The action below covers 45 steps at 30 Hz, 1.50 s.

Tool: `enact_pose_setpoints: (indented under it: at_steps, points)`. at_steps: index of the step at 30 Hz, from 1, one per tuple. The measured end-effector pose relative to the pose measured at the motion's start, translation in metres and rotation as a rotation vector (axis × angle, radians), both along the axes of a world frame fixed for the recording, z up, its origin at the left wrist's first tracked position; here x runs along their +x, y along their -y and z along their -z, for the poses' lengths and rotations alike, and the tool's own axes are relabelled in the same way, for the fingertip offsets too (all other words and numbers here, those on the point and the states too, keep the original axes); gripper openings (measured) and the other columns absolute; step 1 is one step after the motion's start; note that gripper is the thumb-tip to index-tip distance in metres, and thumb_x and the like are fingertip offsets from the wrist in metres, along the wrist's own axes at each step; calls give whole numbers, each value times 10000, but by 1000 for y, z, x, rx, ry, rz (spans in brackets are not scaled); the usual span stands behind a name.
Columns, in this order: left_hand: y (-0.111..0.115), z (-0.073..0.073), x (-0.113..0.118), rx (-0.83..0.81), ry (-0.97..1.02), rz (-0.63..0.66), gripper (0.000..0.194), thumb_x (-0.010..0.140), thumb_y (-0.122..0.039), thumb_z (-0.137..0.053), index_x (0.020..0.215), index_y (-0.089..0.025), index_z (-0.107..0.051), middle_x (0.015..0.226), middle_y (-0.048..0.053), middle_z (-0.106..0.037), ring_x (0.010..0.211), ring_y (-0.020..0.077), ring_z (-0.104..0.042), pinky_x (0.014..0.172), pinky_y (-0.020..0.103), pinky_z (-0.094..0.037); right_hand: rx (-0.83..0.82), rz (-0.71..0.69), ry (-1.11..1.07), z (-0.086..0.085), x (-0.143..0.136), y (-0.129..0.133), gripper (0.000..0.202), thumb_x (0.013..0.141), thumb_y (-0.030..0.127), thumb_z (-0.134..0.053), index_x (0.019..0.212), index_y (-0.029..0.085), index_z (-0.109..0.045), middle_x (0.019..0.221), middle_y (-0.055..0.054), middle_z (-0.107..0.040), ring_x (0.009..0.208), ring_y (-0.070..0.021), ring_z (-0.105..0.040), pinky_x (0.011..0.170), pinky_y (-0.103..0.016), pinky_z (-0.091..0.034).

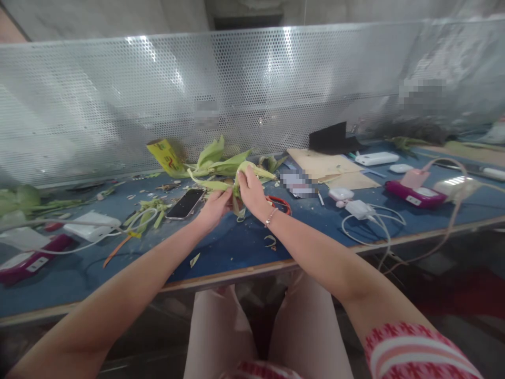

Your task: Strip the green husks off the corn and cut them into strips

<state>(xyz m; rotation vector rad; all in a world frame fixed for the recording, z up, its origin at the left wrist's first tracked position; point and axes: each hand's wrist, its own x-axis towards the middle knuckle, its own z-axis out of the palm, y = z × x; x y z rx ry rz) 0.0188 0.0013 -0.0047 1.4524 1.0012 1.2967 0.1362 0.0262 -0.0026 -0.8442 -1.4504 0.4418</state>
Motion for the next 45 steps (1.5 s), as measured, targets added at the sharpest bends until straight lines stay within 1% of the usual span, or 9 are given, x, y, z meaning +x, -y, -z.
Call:
enact_pose_setpoints:
  at_steps: [3,9,13,22,29,33,35,39,45]
  points:
    - [5,-3,0,-116,136,163,262,736,-407,-614,716,-183,-479,592,-19,-555,495,109,-527,519,259,-447,-33,14,-15,1,0,-1,186,880,367,-411,760,243,-343,689,25,-406,656,-144,-415,675,-309,-350]
    - [3,-4,-5,8,23,122,265,679,-354,-687,649,-151,-520,551,-39,-498,424,40,-402,426,195,-306,-88,53,-12,3,2,-6,114,887,347,-425,868,242,-384,727,9,-497,682,-151,-458,714,-327,-373]
    - [3,-6,-5,-30,43,165,243,646,-321,-700,653,-154,-525,505,-67,-423,401,22,-297,410,190,-215,-89,35,-21,3,2,-8,98,892,334,-419,892,238,-401,783,-8,-543,727,-154,-487,762,-336,-385]
    - [5,-10,-5,-89,61,157,189,606,-221,-653,756,-168,-551,468,-78,-435,363,19,-259,402,194,-160,-112,49,-46,-1,4,-6,105,894,301,-423,824,246,-366,725,22,-497,703,-137,-473,697,-296,-374]
    - [6,-11,-6,-96,31,149,226,594,-188,-605,808,-189,-532,473,-103,-394,359,32,-293,390,190,-194,-101,32,-54,-2,5,-5,143,901,325,-411,808,243,-342,697,25,-479,641,-142,-461,666,-312,-361]
    - [2,-7,-9,-80,12,113,219,585,-183,-603,800,-184,-563,493,-79,-447,421,69,-410,414,203,-291,-82,53,-20,-2,5,-5,142,899,321,-409,800,245,-340,686,28,-468,630,-140,-447,664,-312,-362]
    - [2,-7,-9,-111,62,92,141,625,-244,-622,730,-169,-564,539,-48,-495,485,81,-461,450,208,-345,-49,66,1,-1,5,-5,148,896,326,-411,795,244,-339,684,30,-442,631,-139,-436,663,-312,-359]
    - [5,-8,-2,-213,235,128,264,691,-401,-651,679,-164,-533,596,-20,-530,539,94,-501,495,216,-399,39,91,68,1,2,-2,168,895,339,-400,781,239,-327,680,33,-409,625,-137,-416,645,-311,-356]
    - [3,-2,5,-88,330,64,304,690,-379,-700,709,-181,-470,593,-61,-477,510,68,-451,485,188,-376,124,94,193,4,-3,1,158,904,342,-373,796,235,-330,648,28,-419,578,-139,-424,582,-292,-335]
